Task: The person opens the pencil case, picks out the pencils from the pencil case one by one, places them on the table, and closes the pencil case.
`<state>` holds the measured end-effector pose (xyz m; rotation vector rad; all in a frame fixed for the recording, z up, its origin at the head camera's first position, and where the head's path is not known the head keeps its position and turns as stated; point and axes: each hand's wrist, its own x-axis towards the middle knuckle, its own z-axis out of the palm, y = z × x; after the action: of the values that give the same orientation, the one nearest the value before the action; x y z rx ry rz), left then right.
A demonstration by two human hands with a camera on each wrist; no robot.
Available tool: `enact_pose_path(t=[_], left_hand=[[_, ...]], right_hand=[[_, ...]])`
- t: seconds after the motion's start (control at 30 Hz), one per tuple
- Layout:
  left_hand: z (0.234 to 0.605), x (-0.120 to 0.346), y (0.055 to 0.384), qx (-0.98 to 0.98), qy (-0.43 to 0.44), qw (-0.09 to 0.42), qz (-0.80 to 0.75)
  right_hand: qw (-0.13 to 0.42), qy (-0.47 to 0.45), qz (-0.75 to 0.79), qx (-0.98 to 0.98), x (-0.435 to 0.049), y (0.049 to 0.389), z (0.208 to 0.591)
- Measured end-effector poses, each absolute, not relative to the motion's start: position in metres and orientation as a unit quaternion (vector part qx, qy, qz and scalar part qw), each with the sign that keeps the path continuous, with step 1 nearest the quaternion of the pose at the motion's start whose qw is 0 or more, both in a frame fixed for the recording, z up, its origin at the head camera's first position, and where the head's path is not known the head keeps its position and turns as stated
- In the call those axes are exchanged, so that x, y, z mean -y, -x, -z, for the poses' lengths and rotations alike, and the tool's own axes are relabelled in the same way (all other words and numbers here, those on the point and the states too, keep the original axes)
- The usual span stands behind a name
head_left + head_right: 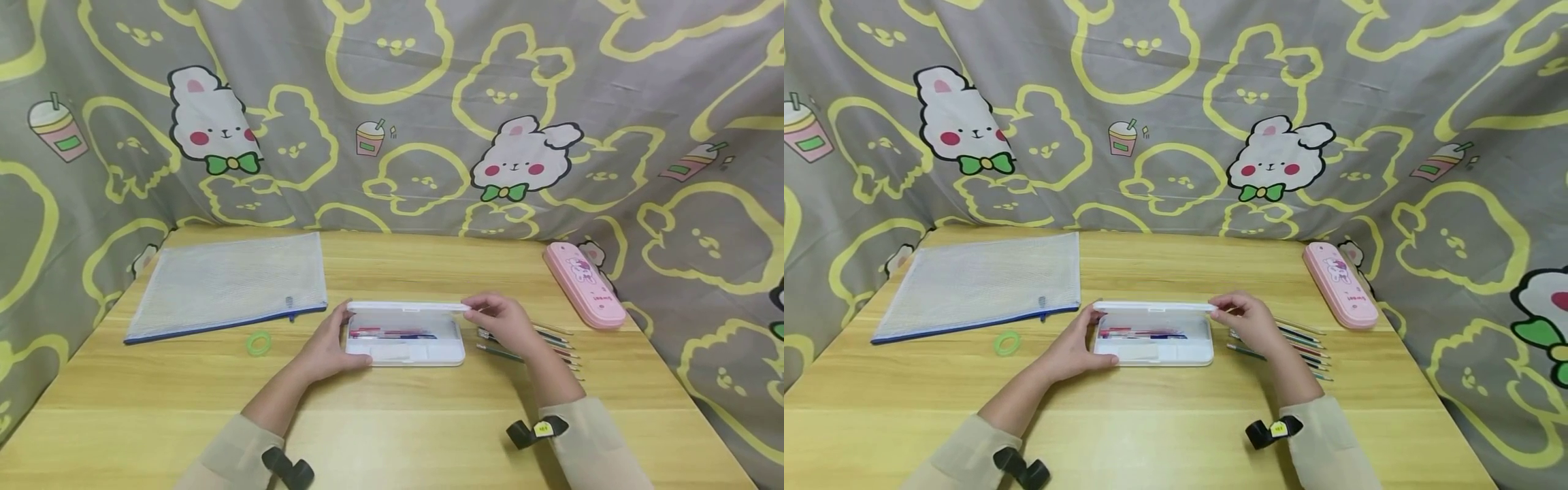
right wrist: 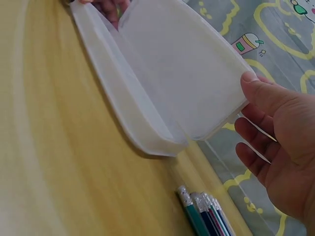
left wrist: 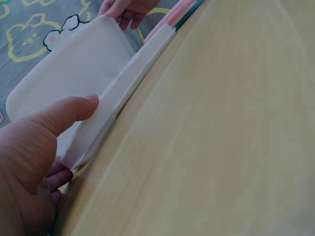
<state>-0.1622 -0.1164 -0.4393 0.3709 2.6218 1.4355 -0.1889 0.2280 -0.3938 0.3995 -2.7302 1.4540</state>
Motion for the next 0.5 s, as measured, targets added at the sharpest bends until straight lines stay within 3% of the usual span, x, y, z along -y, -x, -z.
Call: enact_pose_path(t=[0.5], left_hand=[[0.436,0.124,0.156,-0.847,-0.125,0.107,-0.506]], right_hand=[[-0.019,-0.151,-0.512,0.846,-0.230,0.163,0.416]])
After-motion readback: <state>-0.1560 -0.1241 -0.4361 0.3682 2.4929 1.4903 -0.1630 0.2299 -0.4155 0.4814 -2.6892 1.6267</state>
